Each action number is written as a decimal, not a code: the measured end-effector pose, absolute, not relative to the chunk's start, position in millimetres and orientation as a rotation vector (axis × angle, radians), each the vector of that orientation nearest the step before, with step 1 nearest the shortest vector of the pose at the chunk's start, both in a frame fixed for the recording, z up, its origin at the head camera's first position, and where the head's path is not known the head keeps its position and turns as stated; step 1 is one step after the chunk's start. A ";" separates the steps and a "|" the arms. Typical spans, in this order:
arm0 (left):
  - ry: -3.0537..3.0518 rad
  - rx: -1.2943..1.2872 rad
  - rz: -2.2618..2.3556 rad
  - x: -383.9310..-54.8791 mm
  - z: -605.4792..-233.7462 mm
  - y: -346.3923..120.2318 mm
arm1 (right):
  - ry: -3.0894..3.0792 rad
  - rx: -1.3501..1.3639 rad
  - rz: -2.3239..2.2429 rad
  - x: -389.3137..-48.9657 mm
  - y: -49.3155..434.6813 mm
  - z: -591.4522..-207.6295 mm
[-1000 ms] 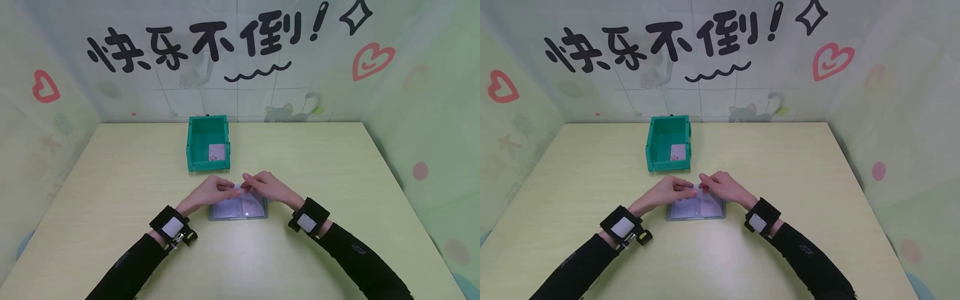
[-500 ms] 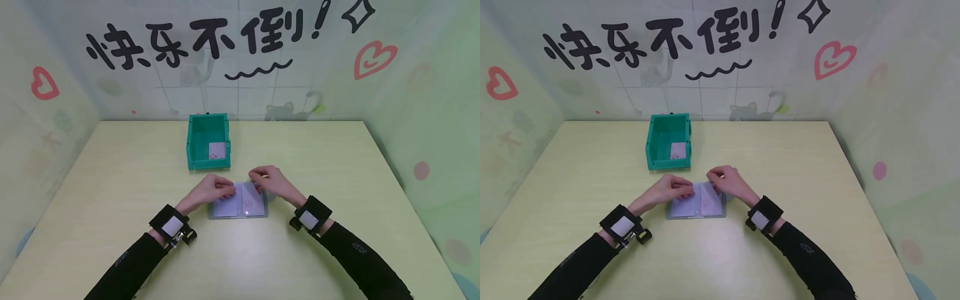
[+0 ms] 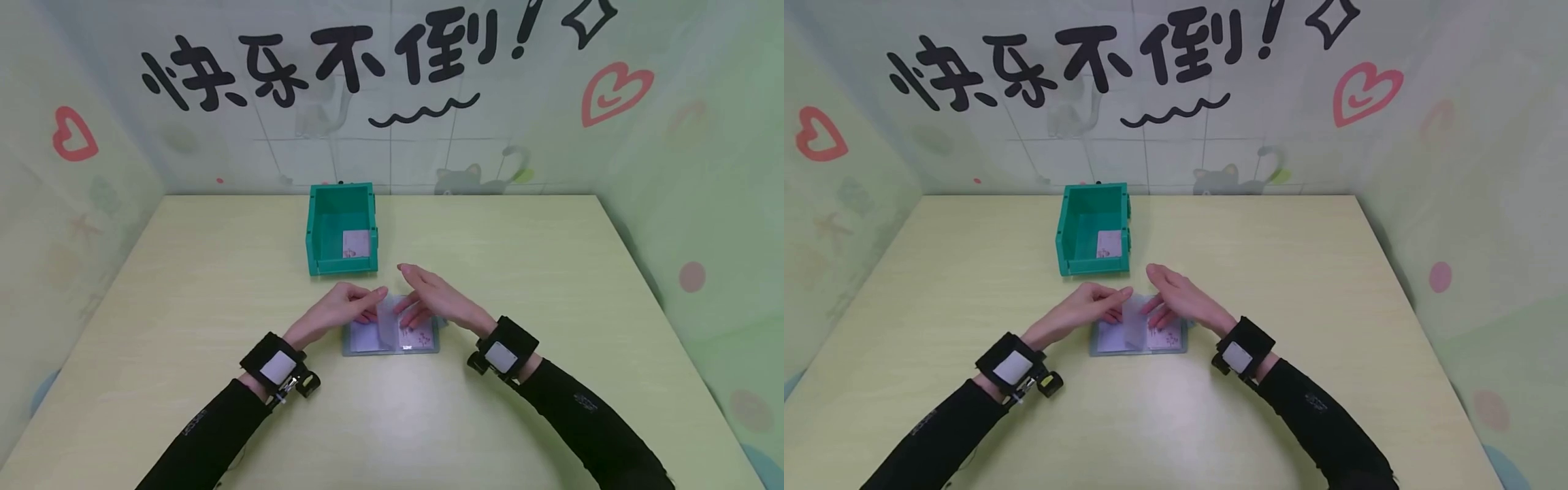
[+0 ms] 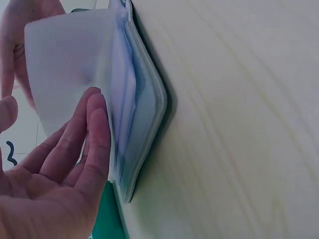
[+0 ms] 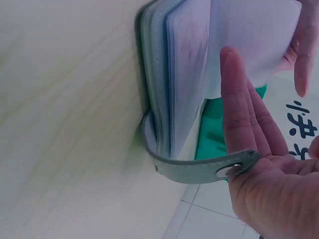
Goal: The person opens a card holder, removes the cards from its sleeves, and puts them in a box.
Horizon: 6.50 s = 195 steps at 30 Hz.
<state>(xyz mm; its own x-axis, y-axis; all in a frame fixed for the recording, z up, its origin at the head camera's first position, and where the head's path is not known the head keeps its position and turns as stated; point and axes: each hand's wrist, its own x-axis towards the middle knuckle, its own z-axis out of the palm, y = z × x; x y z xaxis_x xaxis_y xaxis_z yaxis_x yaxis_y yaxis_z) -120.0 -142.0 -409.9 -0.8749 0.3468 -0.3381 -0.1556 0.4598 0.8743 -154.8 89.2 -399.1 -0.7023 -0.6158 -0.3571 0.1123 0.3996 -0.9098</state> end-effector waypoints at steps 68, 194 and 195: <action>2.452 0.130 0.928 -131.3 -410.2 -98.4 | 2.455 -0.642 -0.660 -171.1 110.3 -421.4; 3.065 0.292 0.942 -142.7 -402.9 -117.6 | 2.474 -0.734 -0.620 -166.1 116.7 -420.5; 3.003 0.343 0.949 -137.6 -401.5 -116.3 | 2.478 -0.755 -0.619 -165.7 117.5 -420.2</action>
